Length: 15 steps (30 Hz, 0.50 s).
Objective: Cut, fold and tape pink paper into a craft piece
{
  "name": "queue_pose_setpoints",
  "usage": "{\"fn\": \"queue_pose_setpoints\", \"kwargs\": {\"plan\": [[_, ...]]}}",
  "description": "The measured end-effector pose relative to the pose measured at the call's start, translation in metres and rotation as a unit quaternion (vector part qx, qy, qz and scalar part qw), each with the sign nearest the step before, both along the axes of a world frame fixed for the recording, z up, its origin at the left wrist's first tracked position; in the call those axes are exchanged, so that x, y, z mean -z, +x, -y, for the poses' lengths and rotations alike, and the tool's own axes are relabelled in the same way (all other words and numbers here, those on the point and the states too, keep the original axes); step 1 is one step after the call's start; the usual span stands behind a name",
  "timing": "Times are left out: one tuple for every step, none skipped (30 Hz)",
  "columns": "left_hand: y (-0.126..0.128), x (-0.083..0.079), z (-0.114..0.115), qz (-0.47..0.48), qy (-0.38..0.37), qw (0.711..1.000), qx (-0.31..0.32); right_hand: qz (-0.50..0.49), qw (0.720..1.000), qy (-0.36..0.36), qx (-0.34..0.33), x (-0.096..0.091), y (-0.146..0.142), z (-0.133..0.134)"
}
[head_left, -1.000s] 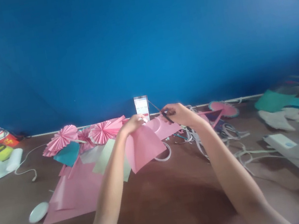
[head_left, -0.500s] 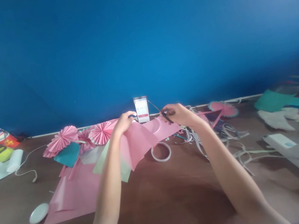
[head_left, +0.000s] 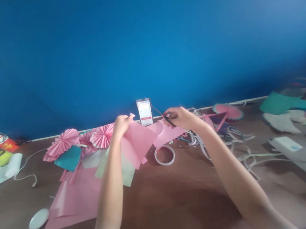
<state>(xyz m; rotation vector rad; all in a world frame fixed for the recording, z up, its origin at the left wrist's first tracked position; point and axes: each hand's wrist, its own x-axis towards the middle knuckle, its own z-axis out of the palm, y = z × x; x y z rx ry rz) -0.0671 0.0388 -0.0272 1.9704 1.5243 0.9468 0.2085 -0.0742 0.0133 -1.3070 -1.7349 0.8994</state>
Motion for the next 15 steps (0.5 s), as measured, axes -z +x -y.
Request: {"fn": "queue_pose_setpoints", "kwargs": {"plan": [[0.000,0.001,-0.001,0.009,0.003,1.000,0.015,0.000,1.000,0.001,0.001,0.000,0.000,0.000],[0.000,0.001,-0.002,0.016,0.007,0.999,0.033,-0.002,1.000,0.001,0.002,0.001,0.000,-0.001],[0.000,0.001,-0.002,0.022,0.012,0.999,0.049,-0.005,1.000,0.002,0.001,0.001,0.001,-0.001],[0.001,0.001,-0.002,0.024,0.017,0.998,0.057,-0.008,1.000,0.003,0.000,0.001,0.001,-0.001],[0.002,0.001,-0.002,0.023,0.019,0.998,0.060,-0.011,1.000,0.004,-0.001,0.001,0.001,-0.001],[0.002,0.000,-0.001,0.021,0.019,0.998,0.062,-0.013,1.000,0.005,-0.002,0.001,0.001,-0.001],[0.003,-0.001,-0.001,0.019,0.018,0.998,0.062,-0.014,1.000,0.006,-0.003,0.001,0.001,-0.001],[0.003,-0.002,0.000,0.018,0.016,0.998,0.062,-0.013,1.000,0.007,-0.003,0.001,0.001,0.000],[0.004,-0.003,0.001,0.018,0.016,0.998,0.060,-0.011,1.000,0.008,-0.002,0.001,0.001,0.000],[0.003,-0.005,0.001,0.018,0.017,0.998,0.057,-0.009,1.000,0.008,-0.001,0.000,0.000,0.000],[0.003,-0.006,0.003,0.017,0.016,0.998,0.055,-0.008,1.000,0.007,0.000,0.000,0.000,0.000],[0.002,-0.009,0.004,0.015,0.012,0.998,0.055,-0.009,1.000,0.006,0.000,-0.001,0.000,0.001],[0.002,-0.011,0.006,0.013,0.003,0.998,0.060,-0.011,1.000,0.004,0.000,-0.001,0.000,0.001],[0.002,-0.014,0.009,0.013,-0.006,0.997,0.072,-0.013,1.000,0.002,0.000,-0.001,0.000,0.001],[0.003,-0.018,0.012,0.016,-0.014,0.996,0.090,-0.016,1.000,0.001,0.001,-0.001,0.000,0.001]]}}
